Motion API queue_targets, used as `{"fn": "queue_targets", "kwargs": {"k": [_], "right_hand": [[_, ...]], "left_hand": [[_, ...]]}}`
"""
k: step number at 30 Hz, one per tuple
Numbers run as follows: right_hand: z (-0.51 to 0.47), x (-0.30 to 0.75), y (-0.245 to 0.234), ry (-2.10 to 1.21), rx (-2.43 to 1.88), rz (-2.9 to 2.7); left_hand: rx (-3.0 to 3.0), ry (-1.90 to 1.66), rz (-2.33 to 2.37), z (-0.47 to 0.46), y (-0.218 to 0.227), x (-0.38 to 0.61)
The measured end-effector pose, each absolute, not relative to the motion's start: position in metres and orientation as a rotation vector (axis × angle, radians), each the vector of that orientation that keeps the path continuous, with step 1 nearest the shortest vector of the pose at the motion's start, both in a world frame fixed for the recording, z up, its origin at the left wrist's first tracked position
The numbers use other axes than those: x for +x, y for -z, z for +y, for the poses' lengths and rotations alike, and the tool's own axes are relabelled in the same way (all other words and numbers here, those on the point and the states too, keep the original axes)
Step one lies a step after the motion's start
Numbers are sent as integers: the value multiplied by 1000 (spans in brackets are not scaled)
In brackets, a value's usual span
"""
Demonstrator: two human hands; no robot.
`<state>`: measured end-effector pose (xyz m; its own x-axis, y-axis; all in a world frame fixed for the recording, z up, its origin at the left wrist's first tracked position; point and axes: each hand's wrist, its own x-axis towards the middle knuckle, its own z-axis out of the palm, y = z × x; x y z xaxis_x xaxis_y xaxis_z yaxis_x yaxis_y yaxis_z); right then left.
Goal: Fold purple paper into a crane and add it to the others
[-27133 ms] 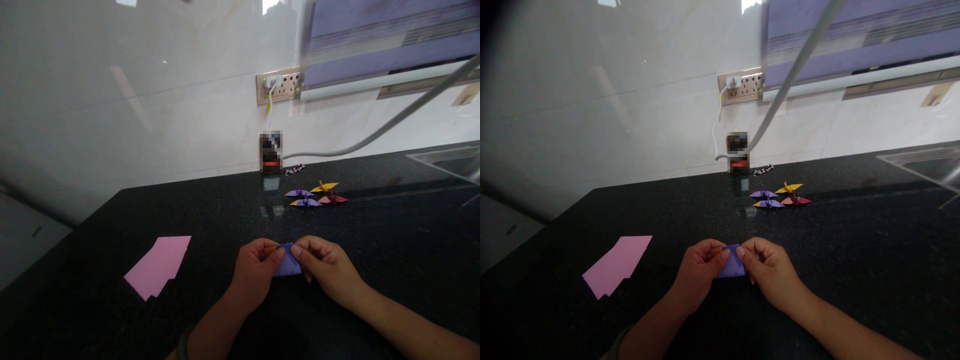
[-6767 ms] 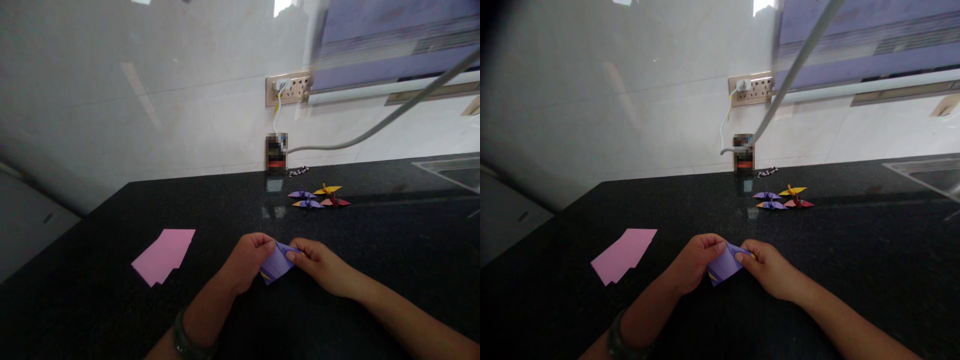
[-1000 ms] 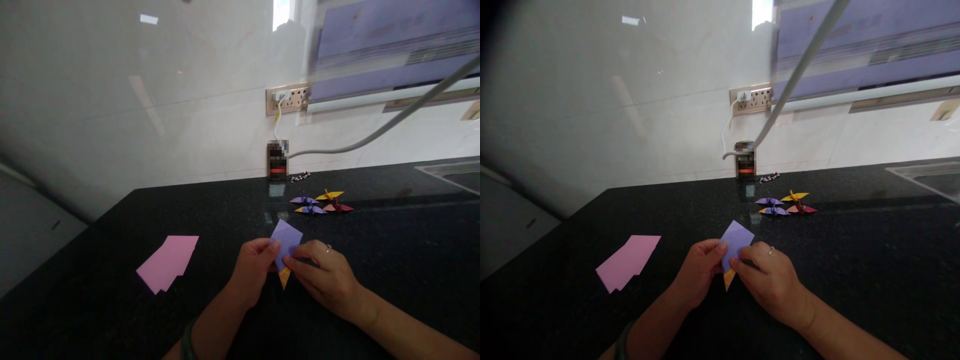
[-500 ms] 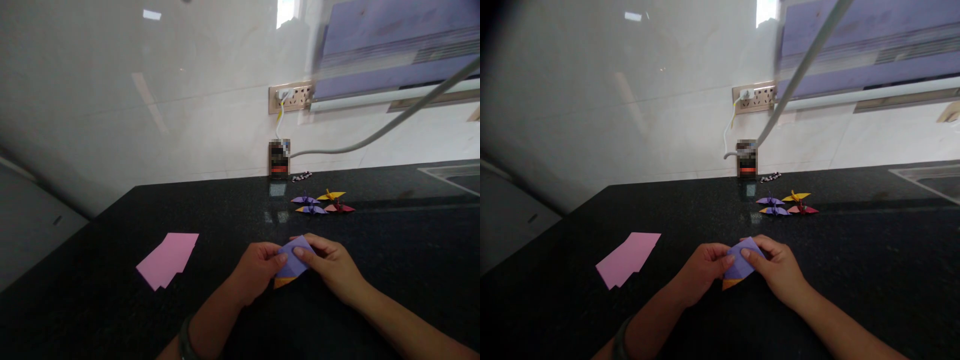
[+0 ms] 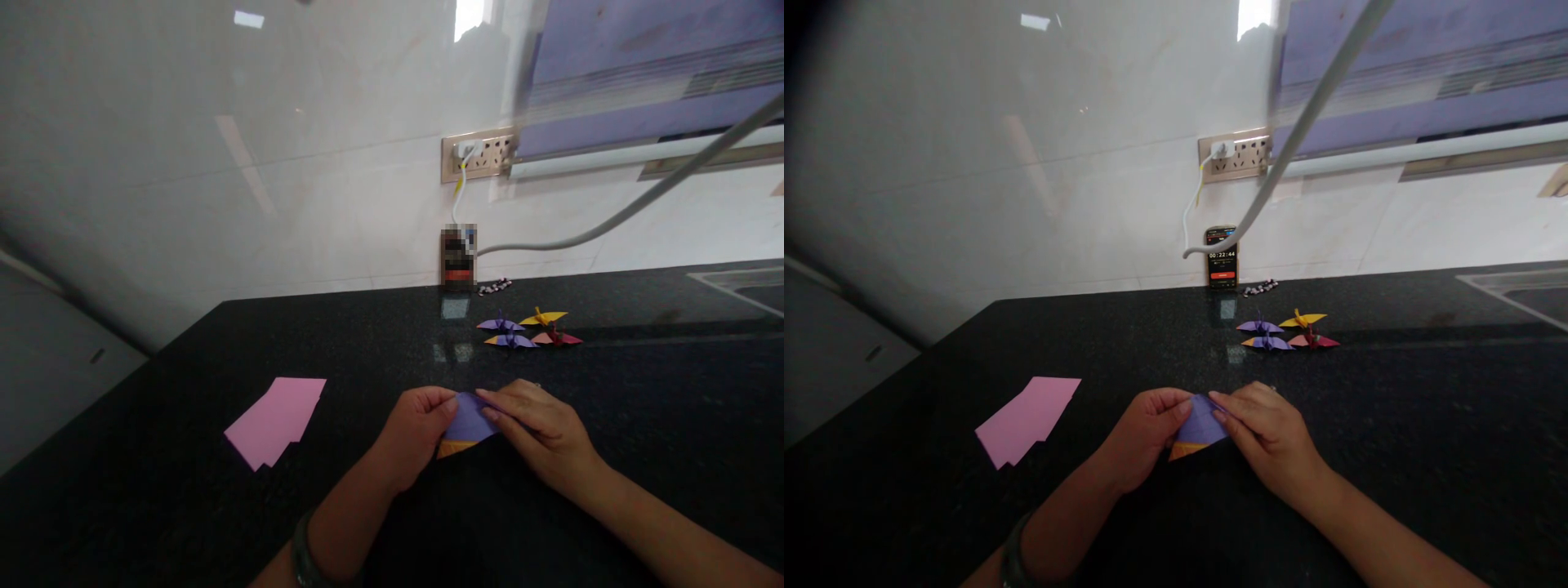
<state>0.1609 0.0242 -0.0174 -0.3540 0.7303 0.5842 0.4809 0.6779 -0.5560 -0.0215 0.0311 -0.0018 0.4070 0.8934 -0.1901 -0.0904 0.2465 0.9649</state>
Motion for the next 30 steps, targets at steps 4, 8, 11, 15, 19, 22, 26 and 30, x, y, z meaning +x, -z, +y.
{"fn": "queue_targets", "kwargs": {"k": [4, 8, 11, 15, 19, 22, 26, 30], "right_hand": [[27, 165, 19, -219, -854, -2116], [28, 167, 18, -138, -844, -2165], [29, 169, 17, -102, -832, -2208], [30, 171, 15, -41, -795, -2288], [31, 171, 12, 29, -764, -2346], [31, 172, 11, 57, -747, -2388], [32, 172, 13, 74, -708, -2431], [32, 173, 14, 78, -659, -2462]], "left_hand": [[1129, -813, 906, 31, 3, -22], [1177, -812, 976, 32, 2, -22], [1170, -828, 994, 32, 1, -21], [1173, -851, 973, 32, 2, -22], [1197, -849, 965, 33, 6, -25], [1189, -856, 963, 34, 7, -25], [1168, -870, 963, 35, 7, -26], [1119, -858, 918, 35, 10, -27]]}}
